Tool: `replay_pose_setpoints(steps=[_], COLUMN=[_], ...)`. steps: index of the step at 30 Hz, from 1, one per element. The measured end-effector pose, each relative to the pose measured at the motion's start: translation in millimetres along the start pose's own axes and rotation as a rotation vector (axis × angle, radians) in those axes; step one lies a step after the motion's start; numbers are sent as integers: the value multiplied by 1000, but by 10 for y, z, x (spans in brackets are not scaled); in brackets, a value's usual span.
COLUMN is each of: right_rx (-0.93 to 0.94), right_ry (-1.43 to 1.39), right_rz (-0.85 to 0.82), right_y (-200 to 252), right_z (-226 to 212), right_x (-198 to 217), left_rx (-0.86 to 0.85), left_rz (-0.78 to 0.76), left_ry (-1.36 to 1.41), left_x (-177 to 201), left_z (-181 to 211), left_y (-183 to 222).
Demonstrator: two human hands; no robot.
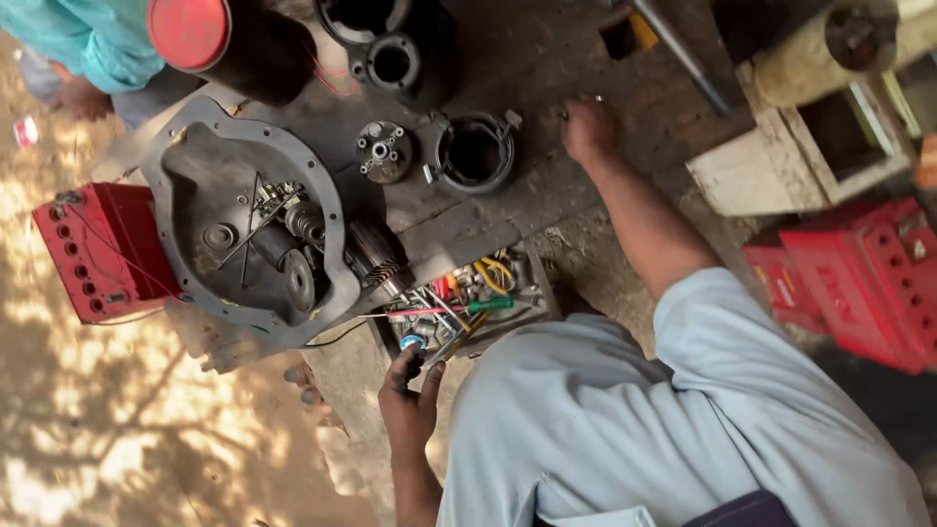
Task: Disassemble and inspect the internal components of an automotive starter motor on a workbench.
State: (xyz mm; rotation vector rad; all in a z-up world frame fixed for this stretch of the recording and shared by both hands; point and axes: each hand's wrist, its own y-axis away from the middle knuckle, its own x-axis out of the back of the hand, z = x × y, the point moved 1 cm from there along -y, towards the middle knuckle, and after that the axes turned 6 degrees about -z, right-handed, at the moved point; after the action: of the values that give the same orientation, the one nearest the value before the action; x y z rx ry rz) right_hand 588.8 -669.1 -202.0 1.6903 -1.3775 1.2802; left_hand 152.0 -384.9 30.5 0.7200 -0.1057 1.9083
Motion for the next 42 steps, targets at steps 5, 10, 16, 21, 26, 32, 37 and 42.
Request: replay_pose_setpoints(steps=[5,10,16,21,26,32,37,42], right_rx=[115,140,-57,64,185,192,-7,-212], right_ry=[-77,-122,-442,-411,-691,-1407,-1117,-1040], right_rz=[-45,-96,-638,-814,-648,-326,-359,-282], right_y=[-124,-3,945,1399,1133,1111,1875,2600], right_z=[-52,-105,-970,-2177,-3459,-3983,-3287,-2814], right_x=[128,379,976,1239,1465,1590,928,872], left_rx=[39,89,178,162,183,175,164,-134], left_rz=[56,116,176,120,-20,8,48,172], left_ry=[8,-61,13,-21,35,27,-78,-148], left_x=[-200,-157,105,518,949,1451,1701,1857], left_z=[269,264,-334,-801,-1560,-2130,-2246,-1503], left_y=[-27,38,113,83,-25,26,-23,-549])
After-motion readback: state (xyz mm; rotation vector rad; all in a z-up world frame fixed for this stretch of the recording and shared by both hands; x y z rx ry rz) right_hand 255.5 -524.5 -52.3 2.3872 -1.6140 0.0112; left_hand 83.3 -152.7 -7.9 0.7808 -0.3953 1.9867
